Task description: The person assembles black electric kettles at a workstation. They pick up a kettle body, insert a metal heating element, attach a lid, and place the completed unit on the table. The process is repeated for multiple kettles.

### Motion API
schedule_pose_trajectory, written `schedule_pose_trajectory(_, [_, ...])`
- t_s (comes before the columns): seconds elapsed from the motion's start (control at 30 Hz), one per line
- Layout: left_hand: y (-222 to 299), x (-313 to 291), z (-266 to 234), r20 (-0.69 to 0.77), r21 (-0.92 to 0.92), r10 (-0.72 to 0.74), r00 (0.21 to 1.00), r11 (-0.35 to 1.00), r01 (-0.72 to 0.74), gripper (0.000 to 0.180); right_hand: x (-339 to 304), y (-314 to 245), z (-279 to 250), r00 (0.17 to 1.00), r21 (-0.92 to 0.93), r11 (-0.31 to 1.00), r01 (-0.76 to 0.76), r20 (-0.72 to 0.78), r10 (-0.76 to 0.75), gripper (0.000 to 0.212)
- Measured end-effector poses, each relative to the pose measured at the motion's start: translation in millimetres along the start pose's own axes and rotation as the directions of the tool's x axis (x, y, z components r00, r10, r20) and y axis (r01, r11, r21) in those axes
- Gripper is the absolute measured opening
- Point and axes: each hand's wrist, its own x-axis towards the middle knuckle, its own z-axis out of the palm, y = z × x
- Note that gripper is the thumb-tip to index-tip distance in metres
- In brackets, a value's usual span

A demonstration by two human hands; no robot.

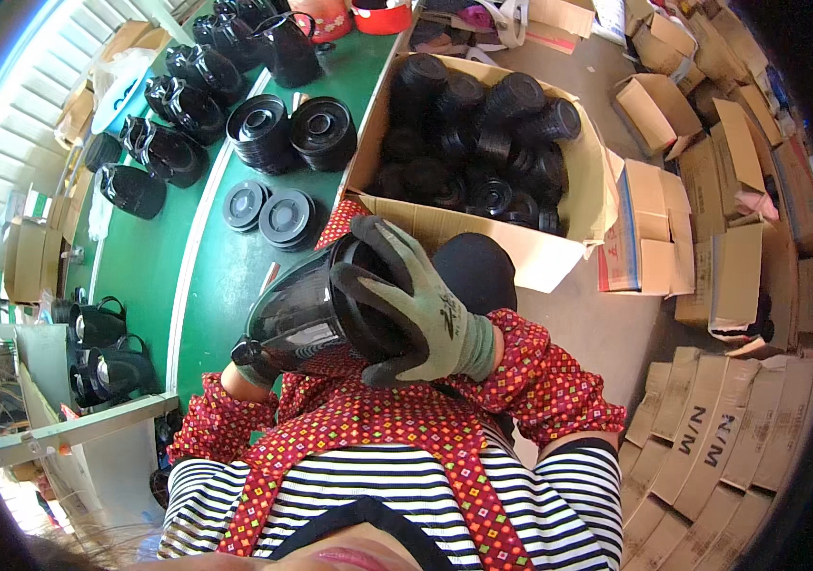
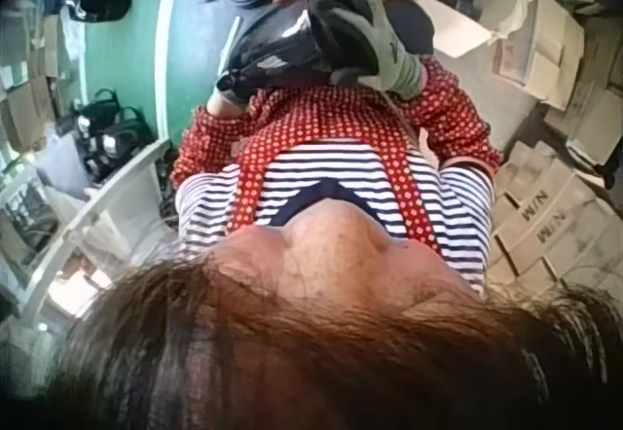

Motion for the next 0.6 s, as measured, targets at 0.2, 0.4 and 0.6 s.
schedule_pose_trajectory(0.2, [32,-11,-16,0.184,0.772,0.553,0.813,0.431,-0.468,0.080,-13,9,34,0.785,0.727,0.644,-0.238,-0.247,0.568,0.068])
schedule_pose_trajectory(0.4, [77,-28,92,0.635,0.687,0.346,0.691,-0.663,-0.299,0.045,-84,75,82,0.570,0.975,-0.143,-0.170,0.216,0.793,0.063])
schedule_pose_trajectory(0.6, [84,-40,83,0.558,0.808,0.446,0.700,-0.482,-0.337,0.052,-39,30,54,0.611,0.937,-0.213,-0.276,0.342,0.714,0.071])
